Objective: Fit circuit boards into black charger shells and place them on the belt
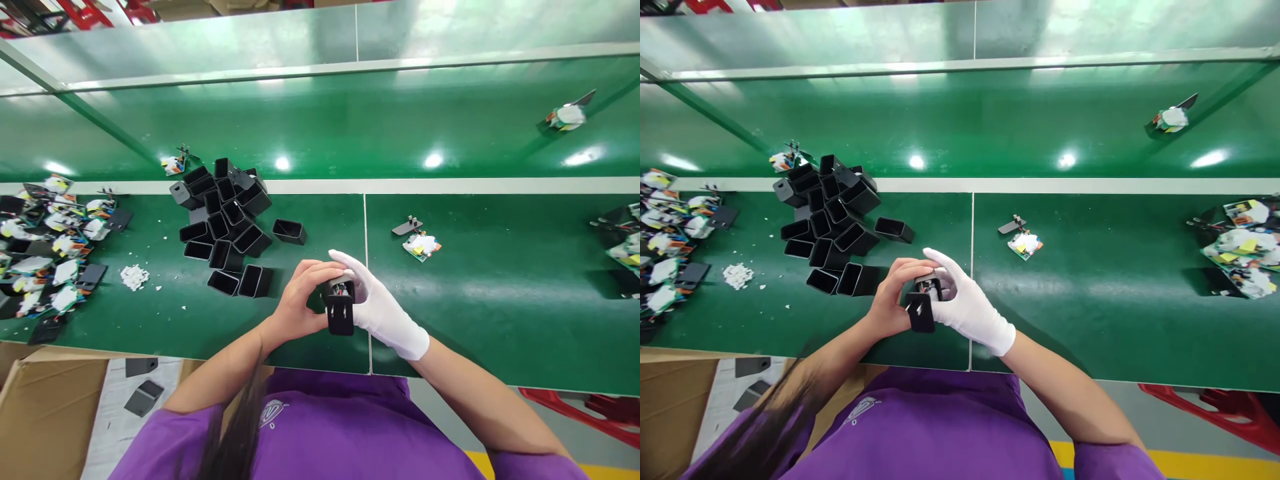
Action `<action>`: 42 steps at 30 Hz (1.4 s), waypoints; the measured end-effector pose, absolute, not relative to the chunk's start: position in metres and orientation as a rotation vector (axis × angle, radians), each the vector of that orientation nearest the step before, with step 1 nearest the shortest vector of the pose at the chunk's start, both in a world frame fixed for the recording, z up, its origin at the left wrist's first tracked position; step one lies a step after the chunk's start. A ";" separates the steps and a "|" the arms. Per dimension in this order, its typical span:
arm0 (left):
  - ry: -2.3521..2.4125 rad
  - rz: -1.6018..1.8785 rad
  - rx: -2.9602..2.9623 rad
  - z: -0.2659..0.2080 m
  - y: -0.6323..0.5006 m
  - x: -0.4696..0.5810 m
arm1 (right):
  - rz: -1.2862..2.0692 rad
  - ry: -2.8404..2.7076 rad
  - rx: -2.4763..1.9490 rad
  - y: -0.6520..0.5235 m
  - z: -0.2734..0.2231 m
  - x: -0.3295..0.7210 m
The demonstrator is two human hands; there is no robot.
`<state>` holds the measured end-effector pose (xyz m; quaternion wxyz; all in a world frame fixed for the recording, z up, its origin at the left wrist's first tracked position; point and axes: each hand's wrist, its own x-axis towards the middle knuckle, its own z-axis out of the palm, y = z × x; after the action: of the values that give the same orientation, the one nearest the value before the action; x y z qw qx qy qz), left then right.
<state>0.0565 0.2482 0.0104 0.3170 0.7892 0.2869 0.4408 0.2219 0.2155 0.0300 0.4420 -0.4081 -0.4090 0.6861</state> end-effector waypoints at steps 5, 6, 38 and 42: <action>0.742 1.092 1.771 0.006 0.249 0.054 | 1.688 -1.028 -1.092 0.222 0.023 0.218; 0.727 1.042 1.706 0.007 0.250 0.053 | 1.659 -1.023 -1.118 0.222 0.023 0.218; 0.706 0.862 0.765 0.009 0.267 0.050 | 0.932 -1.677 -1.209 0.219 0.019 0.221; 0.512 0.774 0.369 0.013 0.275 0.045 | 0.858 -1.664 -1.057 0.219 0.024 0.225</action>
<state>0.0450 0.2746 0.0130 0.8779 0.1771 0.2456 0.3709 0.2253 0.2190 0.0238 0.4757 -0.4326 -0.6806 0.3511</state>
